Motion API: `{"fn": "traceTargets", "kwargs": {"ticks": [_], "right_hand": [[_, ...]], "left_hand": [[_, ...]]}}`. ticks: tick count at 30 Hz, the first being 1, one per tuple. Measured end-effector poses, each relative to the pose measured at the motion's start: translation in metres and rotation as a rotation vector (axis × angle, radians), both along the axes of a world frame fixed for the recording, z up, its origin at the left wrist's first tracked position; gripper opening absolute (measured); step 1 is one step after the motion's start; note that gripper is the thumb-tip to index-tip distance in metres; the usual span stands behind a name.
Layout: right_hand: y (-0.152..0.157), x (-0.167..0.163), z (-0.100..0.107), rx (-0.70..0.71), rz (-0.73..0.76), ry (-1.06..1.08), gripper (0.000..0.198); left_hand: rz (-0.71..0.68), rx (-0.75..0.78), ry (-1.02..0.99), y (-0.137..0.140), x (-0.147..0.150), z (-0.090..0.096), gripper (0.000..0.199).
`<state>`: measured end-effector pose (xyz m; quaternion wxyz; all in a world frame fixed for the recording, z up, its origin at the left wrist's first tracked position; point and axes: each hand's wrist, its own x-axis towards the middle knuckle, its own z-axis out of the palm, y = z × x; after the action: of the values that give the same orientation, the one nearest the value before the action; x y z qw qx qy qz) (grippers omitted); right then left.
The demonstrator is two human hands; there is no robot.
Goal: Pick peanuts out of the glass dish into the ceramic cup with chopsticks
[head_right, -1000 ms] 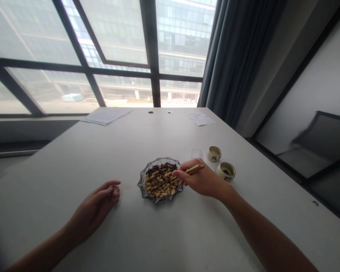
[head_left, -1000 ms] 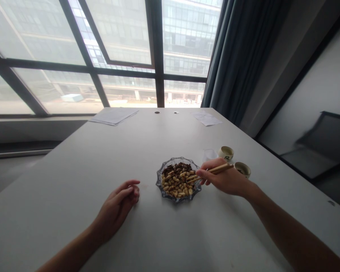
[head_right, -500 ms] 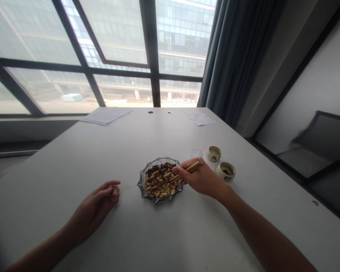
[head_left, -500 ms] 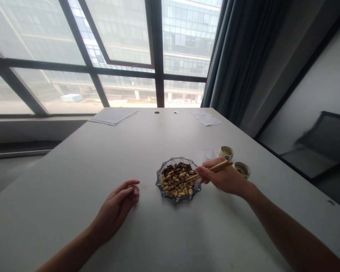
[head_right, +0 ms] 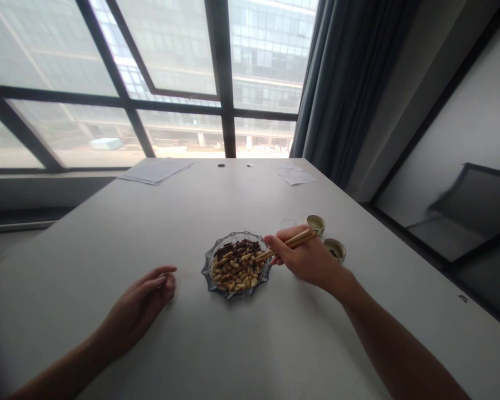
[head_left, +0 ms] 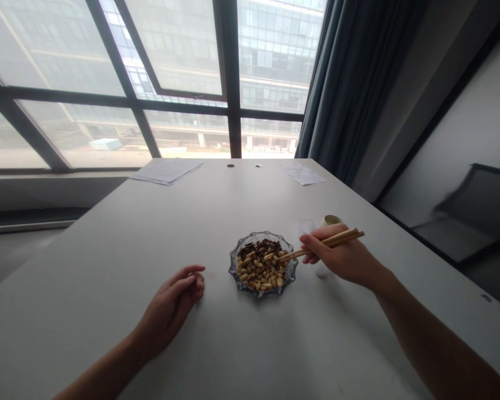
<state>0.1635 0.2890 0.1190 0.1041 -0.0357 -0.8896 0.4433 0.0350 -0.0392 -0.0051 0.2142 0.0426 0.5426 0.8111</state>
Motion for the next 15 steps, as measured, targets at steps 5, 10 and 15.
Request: {"fn": "traceTargets", "kwargs": {"ticks": [5, 10, 15], "right_hand": [[0.031, 0.026, 0.031, 0.09, -0.202, 0.106, 0.039], [0.074, 0.049, 0.056, 0.252, -0.49, 0.053, 0.038], [0.104, 0.042, 0.046, 0.215, -0.562, -0.037, 0.026]], "left_hand": [[-0.006, 0.006, -0.002, 0.0, 0.0, 0.0, 0.021], [-0.008, -0.005, -0.004, 0.0, -0.001, -0.002, 0.022], [-0.006, -0.027, -0.006, -0.002, -0.005, -0.006, 0.024]]}}
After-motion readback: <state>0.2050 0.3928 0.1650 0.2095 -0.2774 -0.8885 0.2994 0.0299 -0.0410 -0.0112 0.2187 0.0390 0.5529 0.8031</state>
